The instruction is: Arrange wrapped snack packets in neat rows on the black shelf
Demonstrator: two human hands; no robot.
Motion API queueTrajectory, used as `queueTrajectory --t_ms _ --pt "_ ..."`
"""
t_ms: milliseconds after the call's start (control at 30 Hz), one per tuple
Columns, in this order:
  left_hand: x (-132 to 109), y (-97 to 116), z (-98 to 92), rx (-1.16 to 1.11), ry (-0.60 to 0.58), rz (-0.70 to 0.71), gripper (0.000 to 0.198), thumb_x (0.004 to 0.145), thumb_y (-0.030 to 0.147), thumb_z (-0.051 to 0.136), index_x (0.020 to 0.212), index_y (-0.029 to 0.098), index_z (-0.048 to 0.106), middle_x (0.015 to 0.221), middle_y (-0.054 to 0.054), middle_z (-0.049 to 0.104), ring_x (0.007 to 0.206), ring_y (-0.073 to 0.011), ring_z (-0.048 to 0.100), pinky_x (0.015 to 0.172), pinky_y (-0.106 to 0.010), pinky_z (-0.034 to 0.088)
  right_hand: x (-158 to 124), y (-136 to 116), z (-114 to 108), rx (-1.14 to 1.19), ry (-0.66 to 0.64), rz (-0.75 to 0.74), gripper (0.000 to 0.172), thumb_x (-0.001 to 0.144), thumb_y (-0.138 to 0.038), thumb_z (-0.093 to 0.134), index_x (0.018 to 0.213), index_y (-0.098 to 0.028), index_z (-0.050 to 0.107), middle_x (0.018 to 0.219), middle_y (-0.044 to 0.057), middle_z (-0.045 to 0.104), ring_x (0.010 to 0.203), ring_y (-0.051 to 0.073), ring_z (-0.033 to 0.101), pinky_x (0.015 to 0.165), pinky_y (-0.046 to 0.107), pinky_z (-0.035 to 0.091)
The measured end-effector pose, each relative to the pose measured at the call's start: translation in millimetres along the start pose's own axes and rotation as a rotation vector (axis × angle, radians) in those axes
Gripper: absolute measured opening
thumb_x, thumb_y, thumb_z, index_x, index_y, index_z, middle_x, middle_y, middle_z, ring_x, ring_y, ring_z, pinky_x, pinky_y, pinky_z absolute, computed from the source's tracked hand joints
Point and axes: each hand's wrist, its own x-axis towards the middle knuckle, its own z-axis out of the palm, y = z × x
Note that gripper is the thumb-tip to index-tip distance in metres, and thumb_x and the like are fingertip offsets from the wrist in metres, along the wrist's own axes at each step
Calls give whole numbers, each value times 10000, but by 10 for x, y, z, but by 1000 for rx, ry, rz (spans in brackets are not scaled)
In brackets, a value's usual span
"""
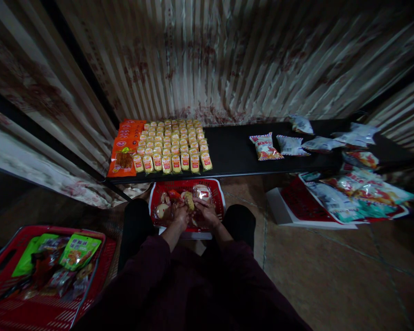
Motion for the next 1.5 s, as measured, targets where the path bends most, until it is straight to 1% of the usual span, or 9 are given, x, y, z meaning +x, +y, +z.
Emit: queueTrajectory --t_ms 67,167,467,633,767,933,1133,1333,1500 --pt "17 1 -11 -23 -3 -23 93 763 147 578 827 196 530 525 62 504 486 -96 578 487 -177 425 0 1 7 -8 -8 0 492 544 -451 817 956 -196 736 698 9 719 499 131 602 518 279 500" --pt "36 -1 -17 -56 0 -35 105 742 146 605 791 197 527 526 64 498 481 -89 560 497 -179 436 9 -1 -1 -85 -6 -47 470 576 -465 795 964 -206 738 801 27 742 621 160 650 585 286 517" --pt "-9 -4 -8 -124 19 -21 143 735 84 607 826 179 550 635 24 603 539 -89 594 559 -201 497 49 42 -57 -289 62 -162 317 642 -440 742 894 -248 751 948 16 751 876 204 674 852 357 522" --pt "-71 32 -22 -75 32 7 233 662 140 731 824 181 568 657 8 626 625 -127 645 585 -219 511 93 83 -63 -303 87 -135 334 602 -438 768 887 -265 741 905 -5 753 887 210 676 863 374 531" --pt "-80 47 -24 -77 43 27 252 657 107 720 841 182 565 679 6 629 647 -123 649 608 -219 517 80 60 -25 -270 92 -101 378 588 -437 780 913 -249 731 877 -2 751 871 214 686 853 365 537" --pt "-62 35 -36 -68 56 54 262 657 98 708 865 182 572 723 1 644 637 -105 638 609 -211 509 57 41 9 -260 129 -90 334 593 -423 786 876 -257 728 862 -4 744 878 220 685 841 350 545" --pt "-71 49 -40 -51 19 60 271 650 116 701 883 174 577 704 1 650 627 -120 648 549 -192 471 97 122 -35 -289 125 -186 361 619 -469 752 899 -246 706 908 7 740 881 210 675 877 369 518" --pt "-105 76 -2 -62 -21 72 279 647 141 710 894 184 589 693 5 643 619 -110 627 577 -206 480 86 104 -52 -317 182 -280 339 655 -432 714 922 -231 657 862 30 728 850 225 663 826 362 517" --pt "-124 62 23 -39 -18 111 229 635 121 671 849 170 605 699 6 639 589 -86 589 576 -199 472 88 100 -72 -367 148 -362 334 683 -427 677 935 -212 631 916 52 715 886 232 663 869 383 505"
